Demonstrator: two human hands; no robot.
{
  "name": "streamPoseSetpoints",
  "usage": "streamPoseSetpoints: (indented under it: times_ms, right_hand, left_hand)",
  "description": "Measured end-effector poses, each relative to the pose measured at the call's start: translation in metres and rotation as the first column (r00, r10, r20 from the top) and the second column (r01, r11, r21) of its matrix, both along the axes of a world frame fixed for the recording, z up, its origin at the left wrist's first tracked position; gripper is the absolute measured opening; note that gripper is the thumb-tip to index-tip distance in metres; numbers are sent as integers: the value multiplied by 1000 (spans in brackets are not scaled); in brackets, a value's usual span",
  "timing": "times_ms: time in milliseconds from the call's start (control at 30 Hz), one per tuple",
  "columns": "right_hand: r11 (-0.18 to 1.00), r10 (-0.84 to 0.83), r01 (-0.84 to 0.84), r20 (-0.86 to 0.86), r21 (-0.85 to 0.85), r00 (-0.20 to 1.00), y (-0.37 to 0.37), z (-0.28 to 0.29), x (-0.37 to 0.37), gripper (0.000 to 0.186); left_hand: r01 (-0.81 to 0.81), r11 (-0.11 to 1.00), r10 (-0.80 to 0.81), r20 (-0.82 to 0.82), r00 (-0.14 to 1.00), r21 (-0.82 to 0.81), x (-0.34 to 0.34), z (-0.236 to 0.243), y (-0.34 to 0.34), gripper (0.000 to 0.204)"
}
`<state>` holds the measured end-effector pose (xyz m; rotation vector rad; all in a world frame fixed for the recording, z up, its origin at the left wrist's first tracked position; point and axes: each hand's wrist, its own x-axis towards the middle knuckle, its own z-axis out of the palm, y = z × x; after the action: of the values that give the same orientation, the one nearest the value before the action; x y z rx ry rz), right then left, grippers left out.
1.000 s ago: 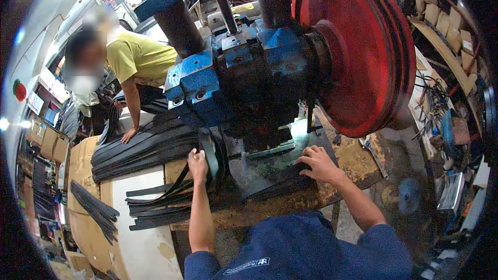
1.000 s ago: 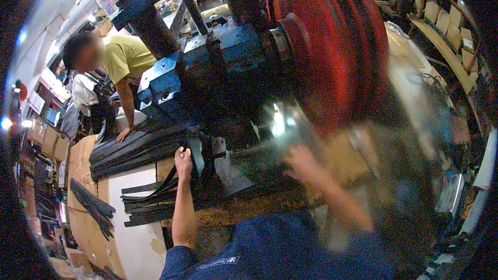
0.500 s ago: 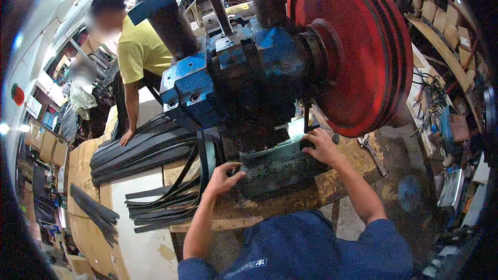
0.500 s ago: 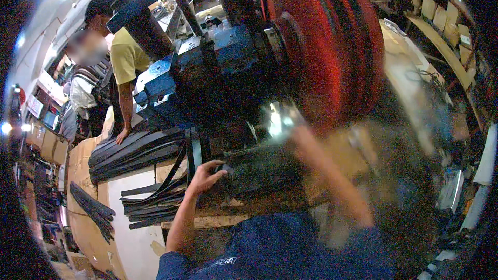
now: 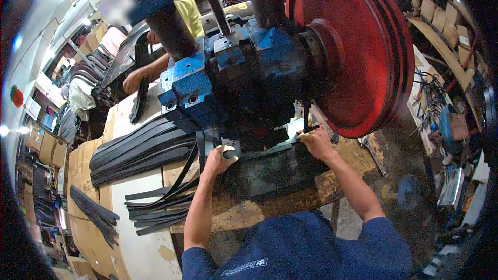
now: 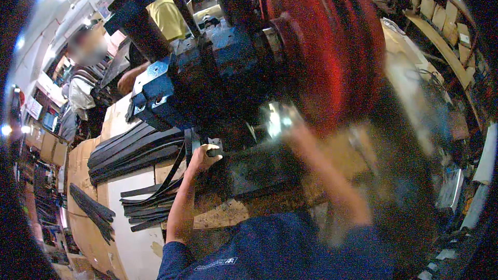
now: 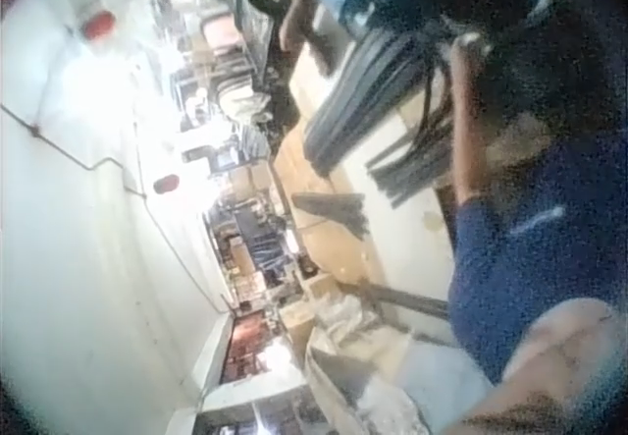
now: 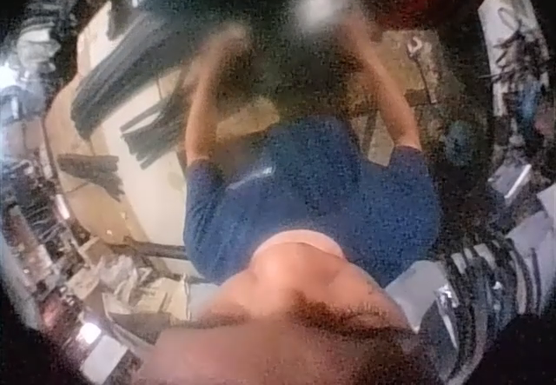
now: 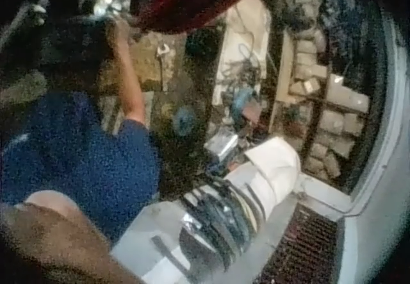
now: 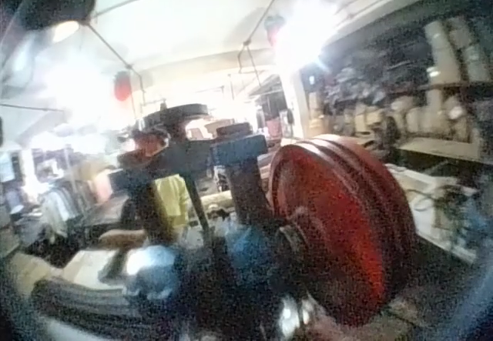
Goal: Handling bundles of leather strips and using a mechanical stamping machine to process them.
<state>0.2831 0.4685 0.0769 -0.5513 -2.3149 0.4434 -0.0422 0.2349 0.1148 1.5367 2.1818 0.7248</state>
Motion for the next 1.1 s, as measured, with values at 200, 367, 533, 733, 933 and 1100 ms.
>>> streamPoseSetpoints:
  times_ms: [200,367,533,733,933,1100]
  right_hand:
    - [910,9,0,21,-415,1000,-5,14,9,13]
    - [987,-154,141,203,75,967,-8,19,13,12]
    - [993,-51,29,195,116,979,-47,20,1,35]
    - [990,70,-130,575,64,815,-108,33,-61,77]
    - [973,224,-217,504,-72,834,-111,30,-77,70]
    - [985,-80,12,390,174,917,-74,29,-17,58]
  left_hand:
    - [57,993,-46,-113,993,99,9,-6,8,41]
    - [26,997,-28,19,999,74,9,-6,11,40]
    - [-4,999,4,-3,1000,43,12,-4,9,39]
    - [41,998,-37,-65,997,56,11,1,13,36]
    - [30,999,-28,-41,999,32,8,-2,13,38]
    - [25,996,-27,15,1000,87,10,-4,10,39]
